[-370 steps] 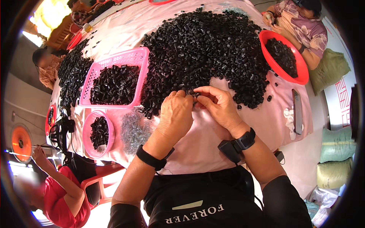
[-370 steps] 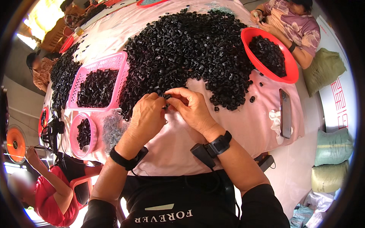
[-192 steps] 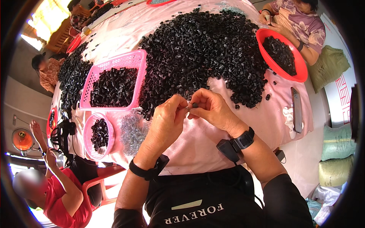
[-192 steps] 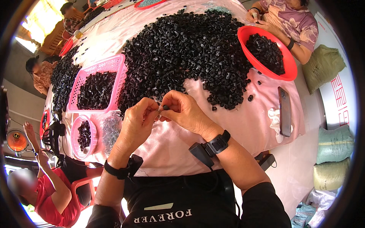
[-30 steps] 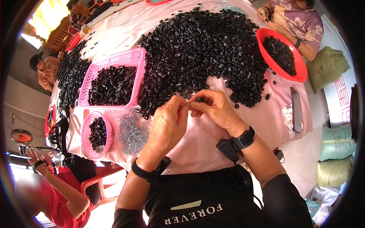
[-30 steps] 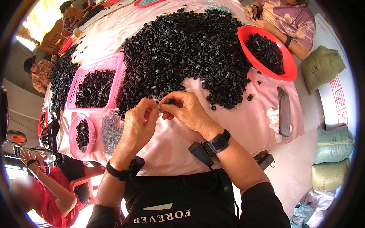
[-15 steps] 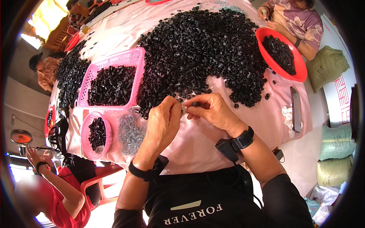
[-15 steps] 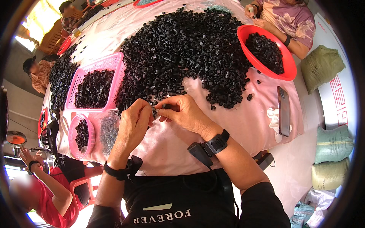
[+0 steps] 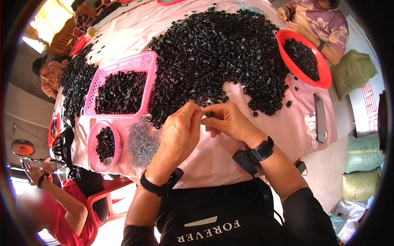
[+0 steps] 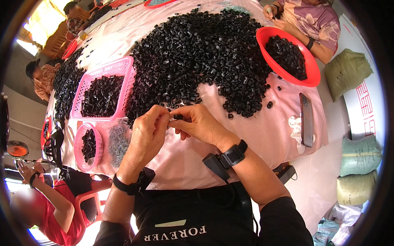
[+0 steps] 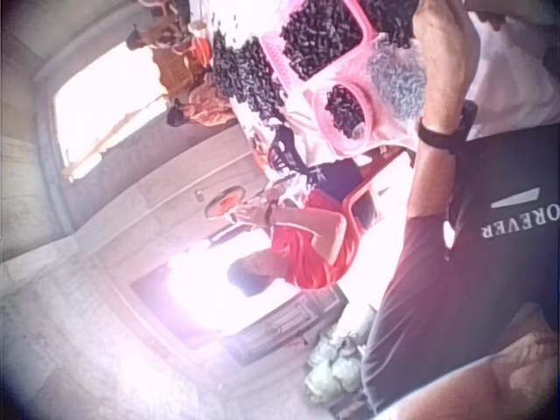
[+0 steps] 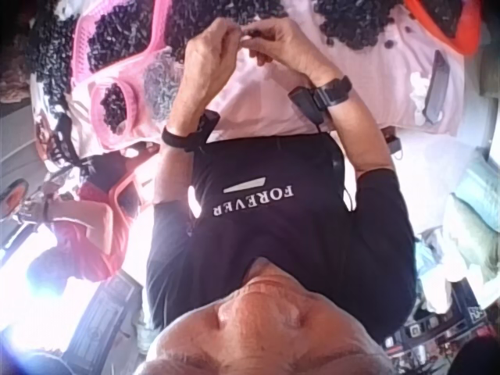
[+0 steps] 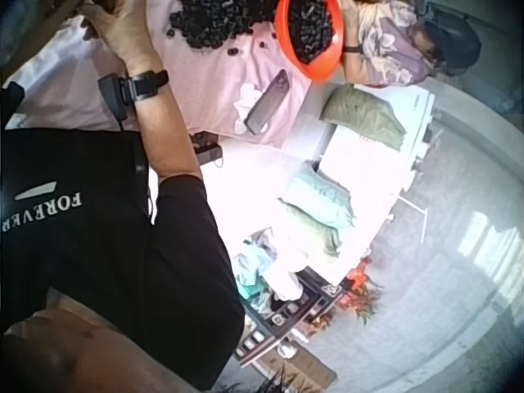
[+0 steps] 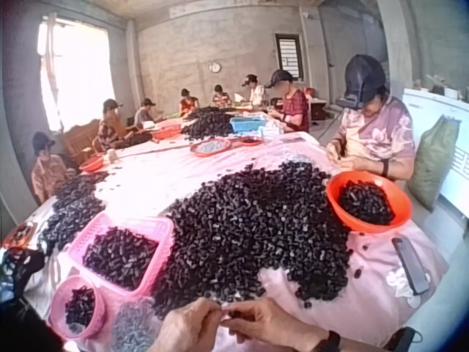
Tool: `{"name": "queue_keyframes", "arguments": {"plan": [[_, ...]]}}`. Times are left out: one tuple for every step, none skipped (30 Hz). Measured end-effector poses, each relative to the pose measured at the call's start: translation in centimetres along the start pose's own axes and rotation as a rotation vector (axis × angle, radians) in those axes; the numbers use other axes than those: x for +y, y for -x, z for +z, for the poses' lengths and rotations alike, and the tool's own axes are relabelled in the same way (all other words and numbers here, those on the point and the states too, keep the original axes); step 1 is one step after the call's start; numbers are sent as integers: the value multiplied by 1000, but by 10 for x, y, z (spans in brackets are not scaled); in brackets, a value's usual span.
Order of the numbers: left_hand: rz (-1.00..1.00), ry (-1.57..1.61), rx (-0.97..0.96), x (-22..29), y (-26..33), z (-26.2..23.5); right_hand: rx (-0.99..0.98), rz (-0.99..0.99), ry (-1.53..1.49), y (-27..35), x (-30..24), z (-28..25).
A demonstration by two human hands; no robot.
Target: Sorting and inspecting small black shoe components at a large table in a workshop setting.
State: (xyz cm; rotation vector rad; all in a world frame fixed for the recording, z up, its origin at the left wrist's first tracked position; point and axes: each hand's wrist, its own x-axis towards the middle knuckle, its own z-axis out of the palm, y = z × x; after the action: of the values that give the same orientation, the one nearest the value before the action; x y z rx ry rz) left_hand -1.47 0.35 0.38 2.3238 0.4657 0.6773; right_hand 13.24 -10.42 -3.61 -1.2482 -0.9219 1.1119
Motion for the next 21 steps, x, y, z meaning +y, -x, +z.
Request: {"name": "queue_keyframes", "arguments": {"plan": [[-1,0,0,-2,0,1,0,0,-1,0,1,0],[-7,-23,6,-5,1,2,5,-13,4,-1,3,0],[-12,-46,11,-6,1,3,11,-29,9,-1,4,0],[-11,-47,11,-6,1,2,11,-30,8,-1,4,-1],[-24,-59,4,-7,1,1,16,-47,16,-2,5,-2],[-39,-71,-1,-7,1,0,19,-63,24,-4,5,-1],[-40,-73,0,-7,1,-1,18,-64,24,-4,5,-1],[-56,-69,19,-6,1,-2,14,-73,25,-4,6,-2],[-72,-65,38,-7,1,-2,9,-82,26,-5,7,-2],[-73,-66,40,-7,0,-3,7,-82,27,-5,8,-2],[-64,-35,45,-7,-1,-4,2,-82,14,-5,9,-2],[-56,-6,51,-6,-1,-5,-4,-83,1,-5,9,-2],[-56,-7,53,-4,-2,-5,-6,-83,1,-5,10,-3],[-61,12,46,0,-2,-5,1,-79,-26,-5,11,-3],[-65,32,39,2,-3,-5,8,-75,-53,-5,12,-3],[-65,31,41,1,-3,-5,6,-76,-52,-5,11,-3],[-68,28,38,-2,-3,-4,-1,-80,-57,-5,9,-2],[-72,27,32,-3,-3,-3,-6,-81,-63,-5,9,-2],[-71,27,32,-3,-3,-3,-6,-81,-62,-5,10,-3],[-64,23,51,-3,-4,-4,-7,-79,-61,-5,10,-3],[-57,17,69,-2,-5,-4,-8,-78,-60,-4,10,-4]]}}
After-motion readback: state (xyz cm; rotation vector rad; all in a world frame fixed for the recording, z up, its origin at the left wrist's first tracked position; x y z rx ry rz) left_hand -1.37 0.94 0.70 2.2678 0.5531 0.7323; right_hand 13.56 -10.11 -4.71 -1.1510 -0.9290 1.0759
